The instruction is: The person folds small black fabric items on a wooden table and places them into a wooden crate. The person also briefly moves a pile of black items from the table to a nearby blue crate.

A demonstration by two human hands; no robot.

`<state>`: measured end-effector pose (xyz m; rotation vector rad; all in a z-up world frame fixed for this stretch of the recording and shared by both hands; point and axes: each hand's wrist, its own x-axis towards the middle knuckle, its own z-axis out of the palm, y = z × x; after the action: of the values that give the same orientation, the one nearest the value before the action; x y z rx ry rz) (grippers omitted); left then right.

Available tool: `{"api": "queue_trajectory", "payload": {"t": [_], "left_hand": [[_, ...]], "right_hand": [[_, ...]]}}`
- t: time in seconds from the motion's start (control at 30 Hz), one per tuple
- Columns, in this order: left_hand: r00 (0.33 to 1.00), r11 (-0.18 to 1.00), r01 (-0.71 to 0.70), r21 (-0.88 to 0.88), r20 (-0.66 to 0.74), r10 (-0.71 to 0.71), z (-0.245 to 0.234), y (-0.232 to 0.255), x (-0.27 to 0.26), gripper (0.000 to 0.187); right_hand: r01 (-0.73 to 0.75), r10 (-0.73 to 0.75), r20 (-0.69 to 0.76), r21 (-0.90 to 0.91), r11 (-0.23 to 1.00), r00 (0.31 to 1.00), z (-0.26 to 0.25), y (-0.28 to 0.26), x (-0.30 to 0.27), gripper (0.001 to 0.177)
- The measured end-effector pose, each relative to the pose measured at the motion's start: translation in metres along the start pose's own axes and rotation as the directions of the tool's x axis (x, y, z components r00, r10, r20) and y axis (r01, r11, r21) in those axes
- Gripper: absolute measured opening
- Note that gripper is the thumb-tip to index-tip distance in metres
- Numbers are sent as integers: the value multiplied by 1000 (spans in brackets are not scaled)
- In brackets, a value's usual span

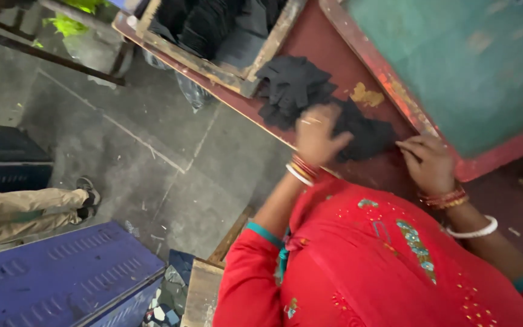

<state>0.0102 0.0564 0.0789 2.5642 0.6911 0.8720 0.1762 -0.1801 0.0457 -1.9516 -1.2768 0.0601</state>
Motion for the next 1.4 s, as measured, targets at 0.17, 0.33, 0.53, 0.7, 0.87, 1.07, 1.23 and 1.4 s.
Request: {"api": "queue_trajectory", "payload": {"t": [0.17, 0.33, 0.53, 0.7, 0.87, 1.07, 1.23, 1.4], "left_hand": [[963, 978, -12, -209, 262, 68, 71, 23, -53, 44], [937, 975, 86, -203, 349, -10, 77, 26, -52, 30], [931, 983, 84, -164, 364, -19, 64, 36, -47, 34], [935, 987, 41, -155, 354, 16, 58, 33, -43, 39], [977, 981, 115, -153, 195, -84, 16, -16, 0, 38], [955, 965, 259, -39, -139, -262, -18, -78, 37, 40], [931, 994, 58, -97, 365, -19, 17, 8, -6, 40], [930, 985, 25, -171, 364, 39, 68, 21, -56, 35]], "right_hand": [[87, -80, 76, -95, 992, 994, 29, 1, 14, 20], [226, -217, 108, -76, 971, 970, 40, 5, 38, 22], [152, -130, 177, -122, 981, 976, 17, 5, 4, 24], [6, -1, 76, -68, 998, 997, -11, 0, -6, 19], [-45, 45, -7, -77, 996, 999, -18, 10, -9, 18], [-66, 71, 64, -79, 995, 995, -11, 4, 7, 18], [-11, 22, 110, -92, 996, 994, -2, 0, 21, 17], [78, -52, 160, -163, 984, 986, 19, -1, 22, 19]]}}
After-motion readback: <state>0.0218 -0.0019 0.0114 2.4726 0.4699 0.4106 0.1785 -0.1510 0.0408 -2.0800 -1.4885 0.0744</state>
